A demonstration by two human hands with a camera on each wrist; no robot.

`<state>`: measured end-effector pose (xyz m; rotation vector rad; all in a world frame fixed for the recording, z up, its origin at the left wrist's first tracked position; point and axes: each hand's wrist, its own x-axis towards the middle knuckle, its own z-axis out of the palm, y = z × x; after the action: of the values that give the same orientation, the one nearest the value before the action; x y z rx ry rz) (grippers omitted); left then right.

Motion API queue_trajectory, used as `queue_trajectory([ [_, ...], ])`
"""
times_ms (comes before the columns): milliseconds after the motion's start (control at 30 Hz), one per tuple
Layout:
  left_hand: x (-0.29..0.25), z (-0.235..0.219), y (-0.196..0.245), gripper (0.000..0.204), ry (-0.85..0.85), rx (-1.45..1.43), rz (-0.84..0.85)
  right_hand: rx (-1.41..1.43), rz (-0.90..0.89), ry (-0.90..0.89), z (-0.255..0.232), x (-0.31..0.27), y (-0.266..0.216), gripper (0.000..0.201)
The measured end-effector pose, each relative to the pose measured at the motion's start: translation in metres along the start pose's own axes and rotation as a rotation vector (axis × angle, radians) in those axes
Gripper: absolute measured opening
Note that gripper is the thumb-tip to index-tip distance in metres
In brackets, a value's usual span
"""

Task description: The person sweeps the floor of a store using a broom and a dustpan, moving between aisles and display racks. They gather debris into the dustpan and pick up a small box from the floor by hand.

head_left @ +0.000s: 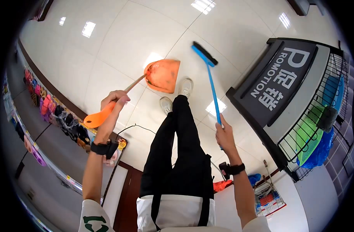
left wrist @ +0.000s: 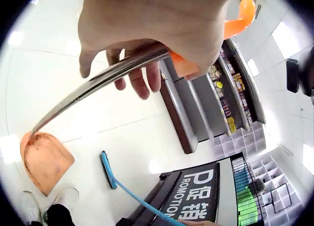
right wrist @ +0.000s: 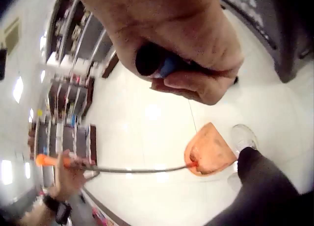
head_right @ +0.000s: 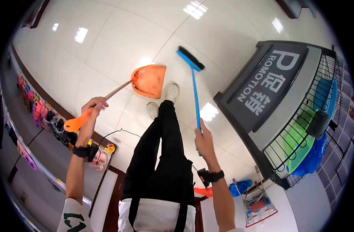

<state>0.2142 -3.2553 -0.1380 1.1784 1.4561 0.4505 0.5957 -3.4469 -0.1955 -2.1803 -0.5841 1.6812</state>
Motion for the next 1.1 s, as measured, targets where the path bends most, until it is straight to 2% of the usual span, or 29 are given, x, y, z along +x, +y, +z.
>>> queue_trajectory([
  [33,0.003,-0.005,-0.003,0.017,-0.018,0.103,0.059,0.13,0.044,-0.064,-0.009,-0.006,-0.003,0.057],
  [67,0.004,-0.007,-0.004,0.019,-0.044,0.204,0.118,0.146,0.057,-0.056,-0.014,-0.012,-0.006,0.057],
  [133,0.009,-0.009,0.023,0.029,-0.03,0.194,-0.125,0.221,0.048,0.026,-0.023,-0.02,-0.01,0.056],
  [200,0.02,-0.01,0.029,0.03,0.017,0.013,-0.013,0.239,0.048,0.078,-0.029,-0.017,-0.003,0.054],
  [233,0.023,-0.008,0.037,0.03,0.002,0.026,0.0,0.216,0.018,0.127,-0.034,-0.013,0.001,0.055],
  [300,0.03,0.001,0.061,0.028,0.096,-0.188,0.09,0.16,-0.044,0.231,-0.043,0.007,0.02,0.055],
  [333,0.034,0.004,0.069,0.028,0.076,-0.177,0.093,0.178,-0.036,0.243,-0.047,0.011,0.012,0.055],
  [400,0.044,0.005,0.085,0.027,0.053,-0.207,0.119,0.141,0.094,0.308,-0.053,0.02,-0.002,0.054],
  [467,0.059,0.008,0.098,0.027,0.021,-0.194,0.131,0.097,0.035,0.358,-0.044,0.034,0.017,0.055],
  [533,0.077,0.011,0.103,0.027,-0.031,-0.144,0.196,0.098,0.174,0.37,-0.032,0.036,0.019,0.055],
  [567,0.087,0.015,0.106,0.028,-0.018,-0.122,0.196,0.064,0.249,0.307,-0.029,0.037,0.021,0.053],
  [600,0.1,0.015,0.107,0.028,-0.023,-0.109,0.194,0.075,0.255,0.302,-0.02,0.039,0.03,0.053],
  [667,0.126,0.012,0.104,0.03,-0.044,-0.13,0.282,-0.143,0.18,0.398,0.004,0.045,0.056,0.052],
  [700,0.138,0.012,0.108,0.033,-0.049,-0.145,0.295,-0.172,0.22,0.378,0.002,0.037,0.03,0.051],
  [833,0.177,0.004,0.118,0.032,-0.02,-0.041,0.29,-0.156,0.202,0.402,0.021,0.038,0.016,0.05],
  [933,0.206,-0.007,0.116,0.031,-0.094,-0.02,0.3,0.003,0.061,0.452,0.046,0.033,0.001,0.048],
  [1000,0.22,-0.015,0.109,0.031,-0.129,0.026,0.295,0.253,0.15,0.335,0.064,0.02,-0.022,0.048],
  [1100,0.231,-0.018,0.098,0.032,-0.118,-0.001,0.348,0.4,0.118,0.219,0.099,0.008,-0.044,0.052],
])
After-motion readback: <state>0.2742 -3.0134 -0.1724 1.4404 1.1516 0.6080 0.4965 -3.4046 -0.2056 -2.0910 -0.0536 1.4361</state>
